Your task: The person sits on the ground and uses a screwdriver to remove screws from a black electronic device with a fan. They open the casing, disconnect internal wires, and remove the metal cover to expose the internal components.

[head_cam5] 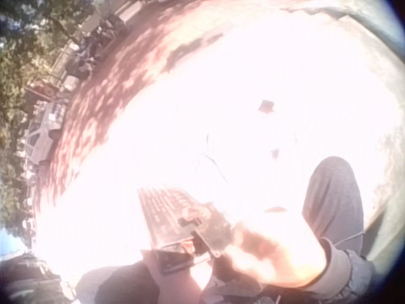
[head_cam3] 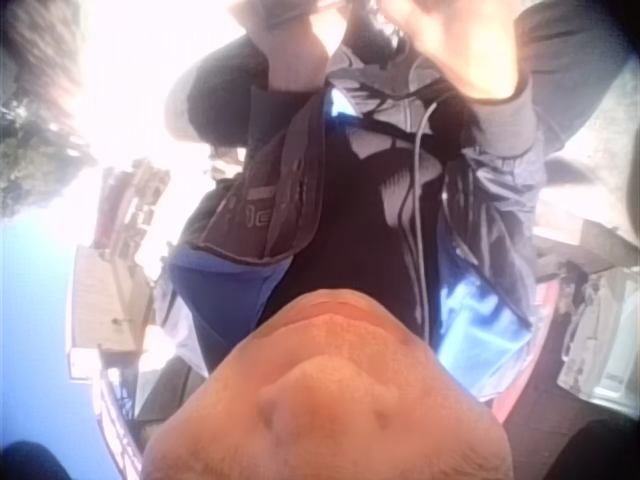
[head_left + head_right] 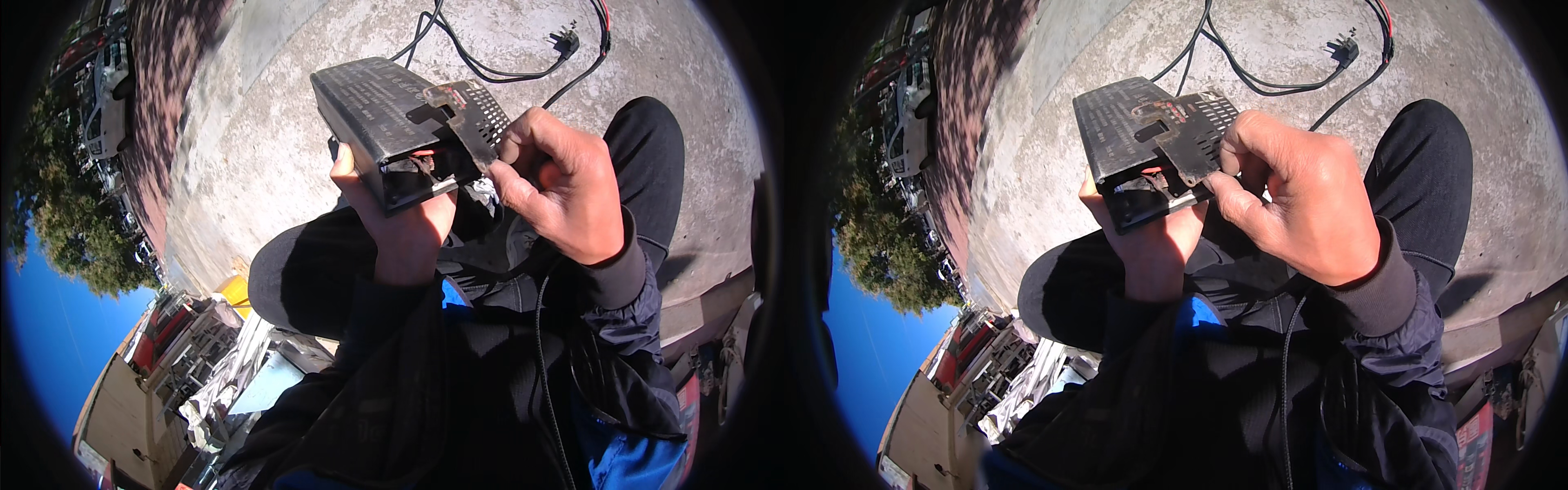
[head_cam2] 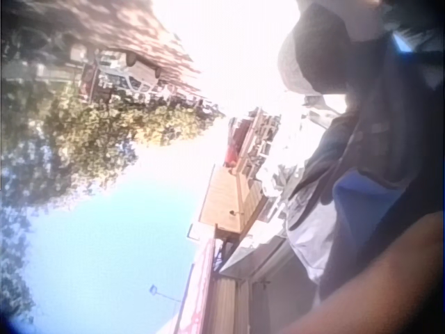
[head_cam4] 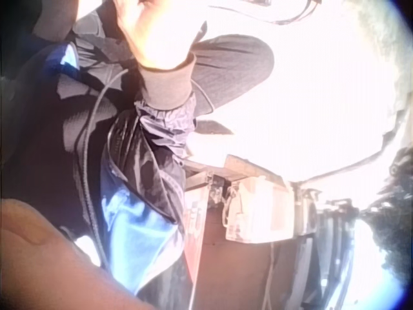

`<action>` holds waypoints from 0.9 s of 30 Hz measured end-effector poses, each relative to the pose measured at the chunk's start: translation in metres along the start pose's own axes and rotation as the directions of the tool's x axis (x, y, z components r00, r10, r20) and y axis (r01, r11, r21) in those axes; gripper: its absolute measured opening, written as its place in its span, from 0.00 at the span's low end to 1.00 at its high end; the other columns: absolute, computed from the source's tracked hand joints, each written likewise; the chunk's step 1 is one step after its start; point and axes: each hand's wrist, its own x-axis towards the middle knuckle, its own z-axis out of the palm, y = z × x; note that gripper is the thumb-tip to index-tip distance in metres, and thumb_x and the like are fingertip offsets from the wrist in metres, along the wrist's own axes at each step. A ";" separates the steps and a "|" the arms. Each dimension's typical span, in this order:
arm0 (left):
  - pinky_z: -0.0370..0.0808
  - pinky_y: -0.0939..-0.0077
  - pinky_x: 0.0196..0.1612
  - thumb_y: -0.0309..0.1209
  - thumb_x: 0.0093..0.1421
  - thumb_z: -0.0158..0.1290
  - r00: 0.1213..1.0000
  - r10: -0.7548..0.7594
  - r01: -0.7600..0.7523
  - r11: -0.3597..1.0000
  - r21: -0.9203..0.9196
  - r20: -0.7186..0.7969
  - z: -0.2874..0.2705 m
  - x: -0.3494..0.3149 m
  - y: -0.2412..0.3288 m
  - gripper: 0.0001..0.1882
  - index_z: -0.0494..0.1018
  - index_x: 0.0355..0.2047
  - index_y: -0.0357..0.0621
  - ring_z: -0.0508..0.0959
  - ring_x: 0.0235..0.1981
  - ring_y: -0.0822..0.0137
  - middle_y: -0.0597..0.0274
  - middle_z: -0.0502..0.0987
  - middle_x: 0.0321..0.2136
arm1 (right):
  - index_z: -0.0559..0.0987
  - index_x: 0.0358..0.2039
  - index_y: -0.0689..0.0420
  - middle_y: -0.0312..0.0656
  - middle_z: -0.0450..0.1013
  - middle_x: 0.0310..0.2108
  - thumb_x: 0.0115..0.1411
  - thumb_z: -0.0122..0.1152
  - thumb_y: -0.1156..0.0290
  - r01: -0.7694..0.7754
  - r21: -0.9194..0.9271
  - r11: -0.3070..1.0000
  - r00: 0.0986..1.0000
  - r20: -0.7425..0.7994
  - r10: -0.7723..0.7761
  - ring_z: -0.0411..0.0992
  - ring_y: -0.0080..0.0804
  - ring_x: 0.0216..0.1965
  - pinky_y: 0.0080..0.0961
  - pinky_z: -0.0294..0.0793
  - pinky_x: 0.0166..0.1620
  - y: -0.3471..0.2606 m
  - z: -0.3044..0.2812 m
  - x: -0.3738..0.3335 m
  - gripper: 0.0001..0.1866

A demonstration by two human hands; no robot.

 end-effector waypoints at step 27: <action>0.75 0.57 0.58 0.61 0.67 0.43 0.976 -0.148 0.090 0.944 -0.317 -0.162 -0.004 0.003 0.001 0.35 0.73 0.59 0.47 0.78 0.54 0.60 0.61 0.78 0.52 | 0.73 0.33 0.61 0.30 0.70 0.24 0.66 0.66 0.80 -0.183 0.046 0.982 0.974 0.144 0.174 0.66 0.12 0.26 0.16 0.65 0.28 -0.001 0.009 -0.001 0.09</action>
